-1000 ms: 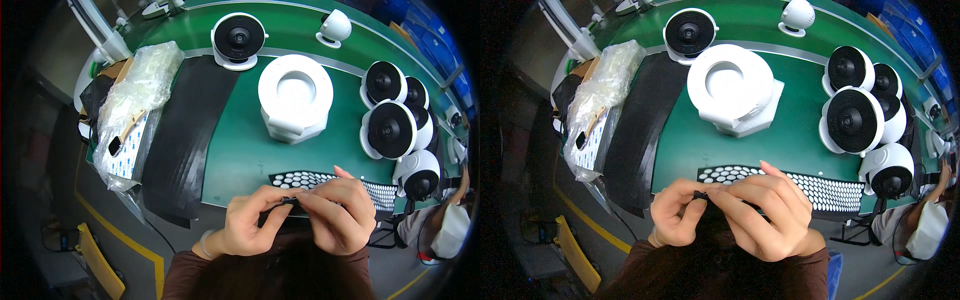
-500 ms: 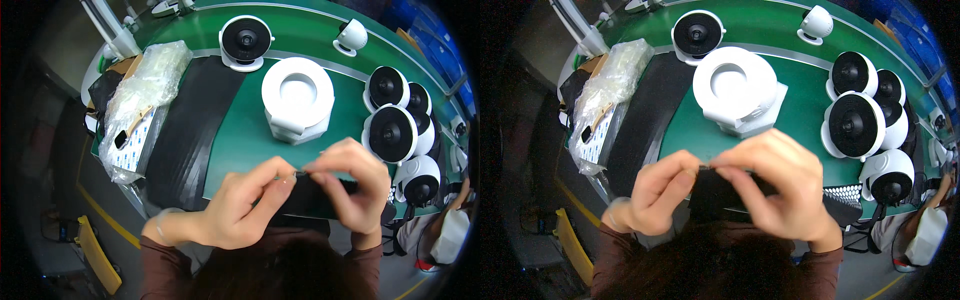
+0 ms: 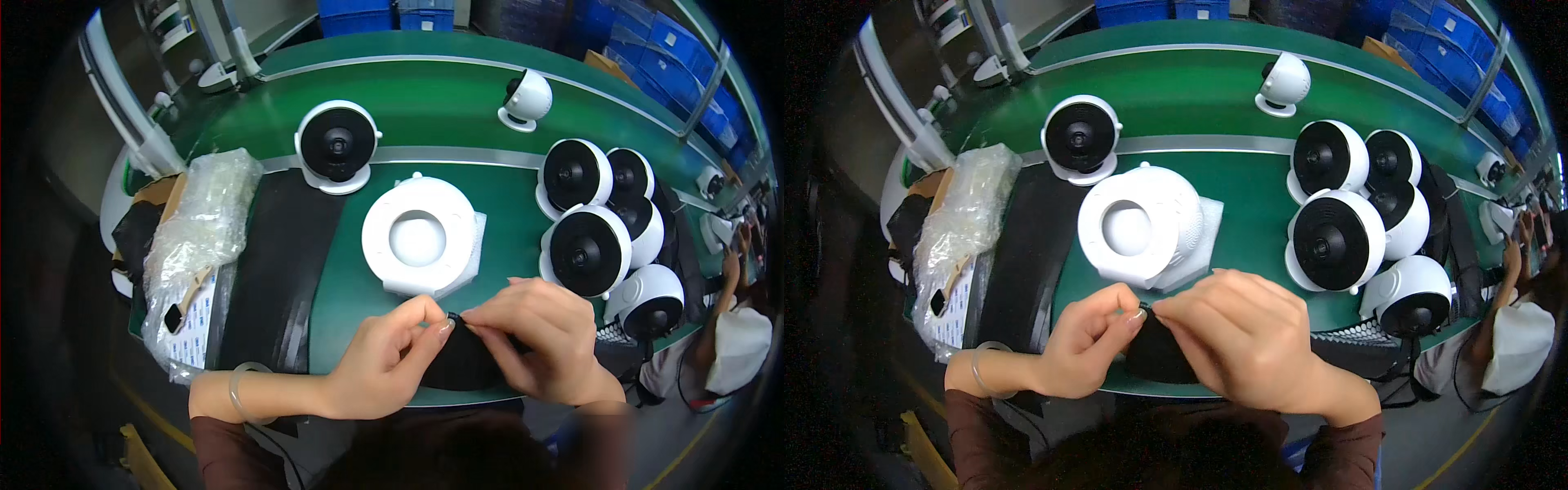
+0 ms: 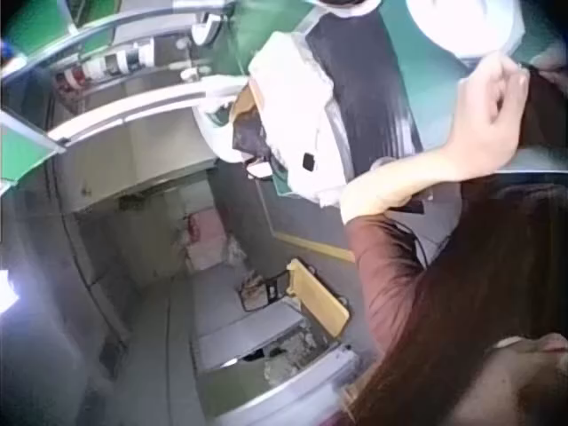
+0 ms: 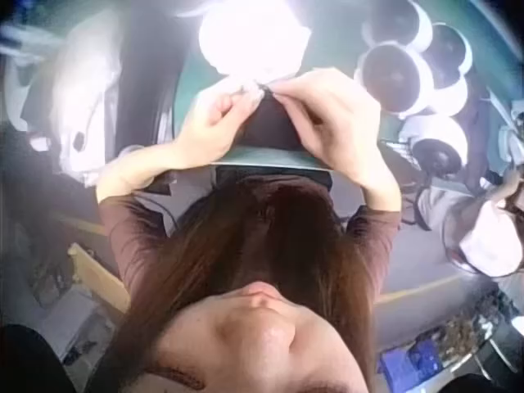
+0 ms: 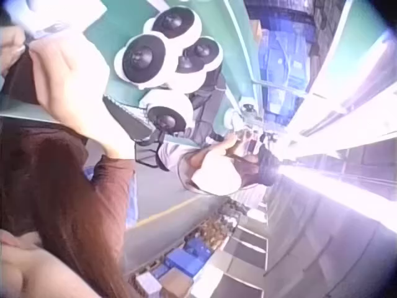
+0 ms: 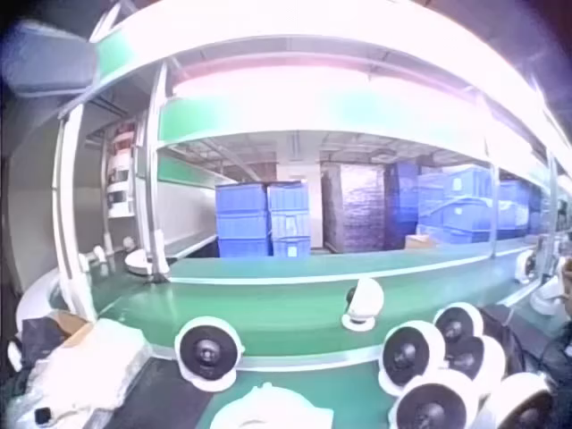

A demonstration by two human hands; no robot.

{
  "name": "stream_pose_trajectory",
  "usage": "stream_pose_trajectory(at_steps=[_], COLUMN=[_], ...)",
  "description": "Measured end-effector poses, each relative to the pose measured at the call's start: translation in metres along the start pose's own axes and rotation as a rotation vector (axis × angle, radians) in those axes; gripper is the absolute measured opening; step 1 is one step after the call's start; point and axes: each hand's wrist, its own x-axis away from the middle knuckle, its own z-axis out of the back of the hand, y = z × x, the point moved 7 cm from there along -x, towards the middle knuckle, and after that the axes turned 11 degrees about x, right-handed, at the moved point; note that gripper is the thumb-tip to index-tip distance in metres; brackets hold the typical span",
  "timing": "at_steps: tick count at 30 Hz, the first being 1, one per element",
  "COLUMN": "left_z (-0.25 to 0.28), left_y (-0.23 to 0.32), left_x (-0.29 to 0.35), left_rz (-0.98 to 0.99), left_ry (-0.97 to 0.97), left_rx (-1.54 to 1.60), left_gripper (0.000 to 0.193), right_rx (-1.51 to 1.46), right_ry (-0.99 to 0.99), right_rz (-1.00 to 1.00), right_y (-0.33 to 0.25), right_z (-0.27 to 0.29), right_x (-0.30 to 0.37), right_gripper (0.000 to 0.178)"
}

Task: Applying adhesive pads to the base of security camera components on an assembly line.

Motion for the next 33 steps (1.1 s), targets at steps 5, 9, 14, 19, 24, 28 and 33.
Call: stream_pose_trajectory(at_steps=[5,9,14,19,24,28,33], left_z=[0.000,0.004,0.018,0.009,0.009,0.022,0.021], left_y=[-0.009,-0.013,-0.035,-0.025,-0.031,-0.041,-0.038], left_x=[-0.002,-0.005,-0.003,0.001,-0.001,-0.008,-0.003], left_rz=[0.051,0.019,-0.047,-0.208,-0.260,-0.234,-0.266], left_ry=[-0.045,-0.101,-0.048,-0.087,-0.045,-0.009,-0.050], left_rx=[-0.007,-0.092,-0.115,-0.360,-0.324,-0.253,-0.372], left_gripper=[0.008,0.007,0.004,0.003,0.002,0.002,0.007], right_rx=[0.145,0.076,0.026,-0.017,0.051,0.127,0.261], right_ry=[-0.064,-0.064,-0.238,-0.178,-0.274,-0.307,-0.376], right_rz=[-0.035,-0.185,-0.230,-0.319,-0.228,-0.105,-0.040], right_y=[-0.003,0.027,0.054,0.069,0.083,0.090,0.068], right_z=[-0.004,-0.010,-0.037,-0.072,-0.077,-0.079,-0.076], right_x=[0.007,0.015,-0.010,-0.009,-0.021,-0.034,-0.048], right_gripper=[0.021,0.048,0.086,0.114,0.095,0.094,0.127])
